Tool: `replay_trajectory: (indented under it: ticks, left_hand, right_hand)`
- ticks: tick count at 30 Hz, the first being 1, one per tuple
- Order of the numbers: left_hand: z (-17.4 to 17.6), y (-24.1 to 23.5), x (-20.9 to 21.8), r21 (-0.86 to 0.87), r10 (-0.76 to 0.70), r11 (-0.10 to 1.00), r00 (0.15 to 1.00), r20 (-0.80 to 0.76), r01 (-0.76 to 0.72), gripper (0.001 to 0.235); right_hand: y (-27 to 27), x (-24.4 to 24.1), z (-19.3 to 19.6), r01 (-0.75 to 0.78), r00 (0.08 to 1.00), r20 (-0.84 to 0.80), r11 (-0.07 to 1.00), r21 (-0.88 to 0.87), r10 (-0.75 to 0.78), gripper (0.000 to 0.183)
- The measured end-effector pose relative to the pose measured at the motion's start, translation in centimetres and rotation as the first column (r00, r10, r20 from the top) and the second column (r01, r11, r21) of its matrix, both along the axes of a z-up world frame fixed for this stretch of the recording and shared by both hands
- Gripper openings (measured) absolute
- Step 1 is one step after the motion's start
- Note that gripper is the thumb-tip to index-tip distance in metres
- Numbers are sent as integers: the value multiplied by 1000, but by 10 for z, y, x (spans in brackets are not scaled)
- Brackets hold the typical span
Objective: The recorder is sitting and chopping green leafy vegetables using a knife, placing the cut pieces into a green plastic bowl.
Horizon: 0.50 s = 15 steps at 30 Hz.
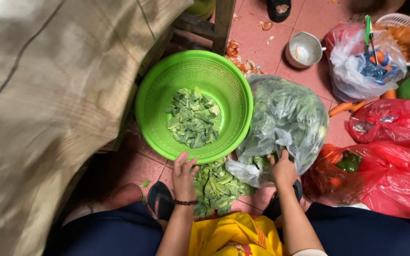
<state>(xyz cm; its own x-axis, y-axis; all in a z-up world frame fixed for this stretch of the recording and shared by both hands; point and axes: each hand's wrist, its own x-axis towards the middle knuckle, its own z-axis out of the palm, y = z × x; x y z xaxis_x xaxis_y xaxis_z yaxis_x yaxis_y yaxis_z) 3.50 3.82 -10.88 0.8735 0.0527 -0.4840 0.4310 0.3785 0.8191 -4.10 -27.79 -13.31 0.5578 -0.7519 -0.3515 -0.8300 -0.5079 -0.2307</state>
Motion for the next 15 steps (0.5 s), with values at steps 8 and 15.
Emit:
replay_trajectory:
  ticks: [8, 15]
  left_hand:
    - [6, -22, -20, 48, -201, 979, 979, 40, 199, 28]
    - [-2, -48, -49, -68, -524, 851, 849, -59, 521, 33]
  right_hand:
    - [1, -6, 0, -114, 906, 412, 879, 462, -99, 37]
    - [51, -20, 75, -338, 833, 546, 702, 627, -86, 54]
